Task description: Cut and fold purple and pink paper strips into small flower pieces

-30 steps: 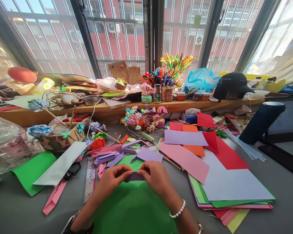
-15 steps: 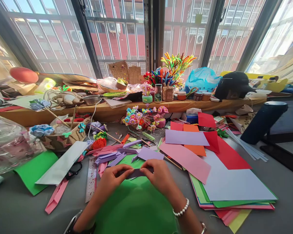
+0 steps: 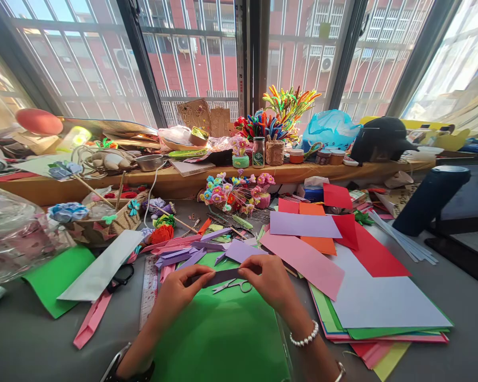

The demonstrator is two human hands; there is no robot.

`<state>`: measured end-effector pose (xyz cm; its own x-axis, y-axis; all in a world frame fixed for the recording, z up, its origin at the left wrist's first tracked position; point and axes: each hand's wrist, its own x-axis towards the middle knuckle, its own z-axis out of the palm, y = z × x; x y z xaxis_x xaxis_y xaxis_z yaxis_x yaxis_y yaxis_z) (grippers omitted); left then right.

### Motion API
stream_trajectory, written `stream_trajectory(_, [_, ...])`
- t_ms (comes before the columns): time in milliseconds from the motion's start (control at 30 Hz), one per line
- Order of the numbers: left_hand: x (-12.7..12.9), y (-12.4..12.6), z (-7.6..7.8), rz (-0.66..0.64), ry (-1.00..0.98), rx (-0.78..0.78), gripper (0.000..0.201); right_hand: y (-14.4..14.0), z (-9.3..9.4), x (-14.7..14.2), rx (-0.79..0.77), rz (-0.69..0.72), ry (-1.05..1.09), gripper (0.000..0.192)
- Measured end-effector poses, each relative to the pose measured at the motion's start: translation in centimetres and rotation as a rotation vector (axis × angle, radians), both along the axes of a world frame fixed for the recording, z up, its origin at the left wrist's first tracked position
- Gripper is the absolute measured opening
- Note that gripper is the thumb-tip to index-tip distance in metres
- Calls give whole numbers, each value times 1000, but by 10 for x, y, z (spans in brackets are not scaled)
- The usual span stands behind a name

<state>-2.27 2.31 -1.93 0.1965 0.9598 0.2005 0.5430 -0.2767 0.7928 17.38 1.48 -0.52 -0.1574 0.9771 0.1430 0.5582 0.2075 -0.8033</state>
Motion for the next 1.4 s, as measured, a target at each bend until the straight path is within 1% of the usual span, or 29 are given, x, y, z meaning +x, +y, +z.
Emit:
stream_trajectory(100, [-2,1,0,-27,77,32,16,-2,-1,-6,67,20,-87,11])
stream_trajectory(200, [-2,0,-1,-93,132,88,15,-3,-3,-12,144,59,-182,10])
stream_trajectory(300, [2,-3,-2,-144,161,137,15,-4,-5,-16,192,112,-212,10])
stream_trajectory(500, [5,-7,-5,-158,229,228,13,-4,-9,-21,217,117,-252,8])
stream_trajectory(600, [5,-6,-6,-154,244,250,13,-4,-11,-23,257,101,-268,8])
stream_trajectory(767, [-1,-3,-3,-125,254,269,15,-5,-9,-16,308,76,-247,9])
stream_trajectory(900, [-10,0,4,-79,255,272,17,-4,-2,-6,292,23,-201,12])
stream_trajectory(1033, [-12,0,7,-56,249,274,16,-3,2,-1,286,27,-166,14])
stream_trajectory(1267, [-12,2,4,-49,286,284,17,-2,0,0,261,39,-150,12])
stream_trajectory(1400, [-13,2,-2,-67,335,331,17,-2,-4,-6,260,41,-206,11])
